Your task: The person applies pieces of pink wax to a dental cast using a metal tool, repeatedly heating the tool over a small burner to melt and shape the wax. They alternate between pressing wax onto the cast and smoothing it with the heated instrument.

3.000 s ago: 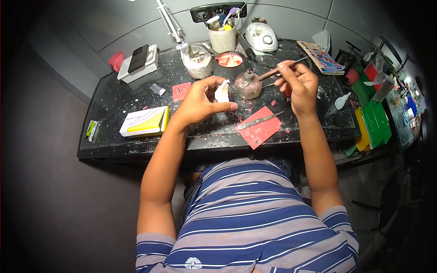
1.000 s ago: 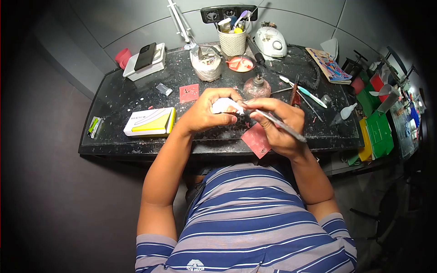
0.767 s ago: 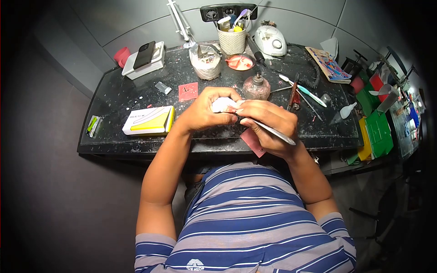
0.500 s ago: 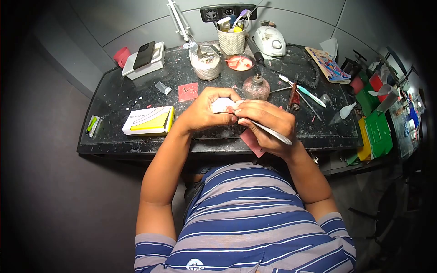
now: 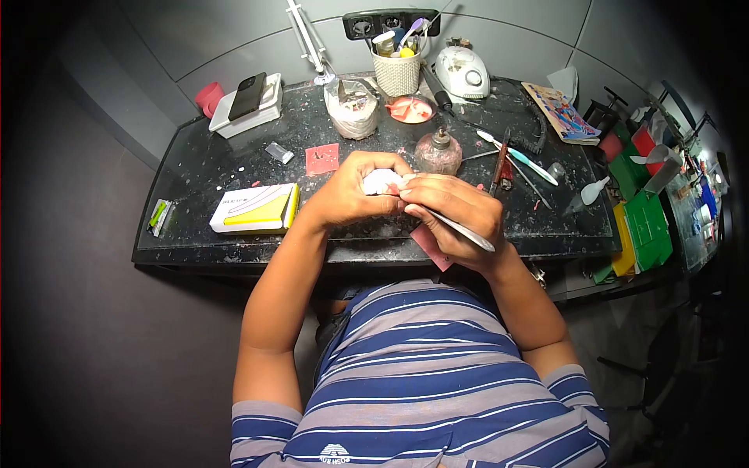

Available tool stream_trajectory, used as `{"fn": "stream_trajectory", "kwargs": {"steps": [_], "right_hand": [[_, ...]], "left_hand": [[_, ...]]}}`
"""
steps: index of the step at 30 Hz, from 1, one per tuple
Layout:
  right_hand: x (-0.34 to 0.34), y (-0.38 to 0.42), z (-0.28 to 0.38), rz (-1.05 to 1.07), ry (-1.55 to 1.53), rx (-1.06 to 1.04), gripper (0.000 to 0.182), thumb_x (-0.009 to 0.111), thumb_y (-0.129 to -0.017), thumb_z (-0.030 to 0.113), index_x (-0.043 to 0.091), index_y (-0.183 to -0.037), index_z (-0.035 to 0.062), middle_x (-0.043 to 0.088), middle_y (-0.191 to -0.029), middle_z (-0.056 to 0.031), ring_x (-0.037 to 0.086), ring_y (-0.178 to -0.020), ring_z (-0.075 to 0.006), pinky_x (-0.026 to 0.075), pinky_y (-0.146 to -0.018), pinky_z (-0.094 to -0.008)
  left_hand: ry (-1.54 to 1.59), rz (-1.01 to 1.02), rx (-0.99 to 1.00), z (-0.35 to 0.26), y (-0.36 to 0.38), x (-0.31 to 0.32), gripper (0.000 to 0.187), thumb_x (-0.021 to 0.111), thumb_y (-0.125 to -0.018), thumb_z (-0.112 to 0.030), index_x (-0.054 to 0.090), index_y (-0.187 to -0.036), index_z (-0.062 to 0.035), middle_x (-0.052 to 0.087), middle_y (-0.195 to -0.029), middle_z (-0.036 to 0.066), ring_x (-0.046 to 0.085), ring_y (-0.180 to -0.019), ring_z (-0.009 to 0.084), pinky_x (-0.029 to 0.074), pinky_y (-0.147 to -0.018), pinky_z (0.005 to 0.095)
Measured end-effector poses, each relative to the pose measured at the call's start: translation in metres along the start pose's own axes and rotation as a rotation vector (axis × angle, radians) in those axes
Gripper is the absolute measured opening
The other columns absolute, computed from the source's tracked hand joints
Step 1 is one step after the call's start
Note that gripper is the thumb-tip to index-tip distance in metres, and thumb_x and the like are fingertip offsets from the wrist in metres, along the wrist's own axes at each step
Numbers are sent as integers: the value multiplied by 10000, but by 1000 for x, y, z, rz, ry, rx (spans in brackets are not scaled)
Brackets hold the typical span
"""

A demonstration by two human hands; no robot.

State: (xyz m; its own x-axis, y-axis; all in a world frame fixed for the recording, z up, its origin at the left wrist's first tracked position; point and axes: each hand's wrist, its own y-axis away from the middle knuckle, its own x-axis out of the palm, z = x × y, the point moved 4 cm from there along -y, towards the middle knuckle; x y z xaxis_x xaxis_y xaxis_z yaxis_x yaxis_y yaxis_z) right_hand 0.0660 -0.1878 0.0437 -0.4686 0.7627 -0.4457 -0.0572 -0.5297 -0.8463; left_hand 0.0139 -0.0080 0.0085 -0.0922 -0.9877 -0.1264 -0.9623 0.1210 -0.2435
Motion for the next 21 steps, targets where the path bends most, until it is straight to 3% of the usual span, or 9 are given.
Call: {"fn": "stream_trajectory", "kwargs": {"steps": [21], "right_hand": [[4, 11, -2, -52, 52, -14, 206, 700, -808, -55, 684, -1013, -42, 706, -988, -160, 709, -959, -324, 566, -866, -398]], "left_hand": [[46, -35, -41, 0, -1, 1, 288, 764, -772, -88, 653, -1021, 3, 647, -897, -21, 568, -784, 22, 465, -682, 193]]}}
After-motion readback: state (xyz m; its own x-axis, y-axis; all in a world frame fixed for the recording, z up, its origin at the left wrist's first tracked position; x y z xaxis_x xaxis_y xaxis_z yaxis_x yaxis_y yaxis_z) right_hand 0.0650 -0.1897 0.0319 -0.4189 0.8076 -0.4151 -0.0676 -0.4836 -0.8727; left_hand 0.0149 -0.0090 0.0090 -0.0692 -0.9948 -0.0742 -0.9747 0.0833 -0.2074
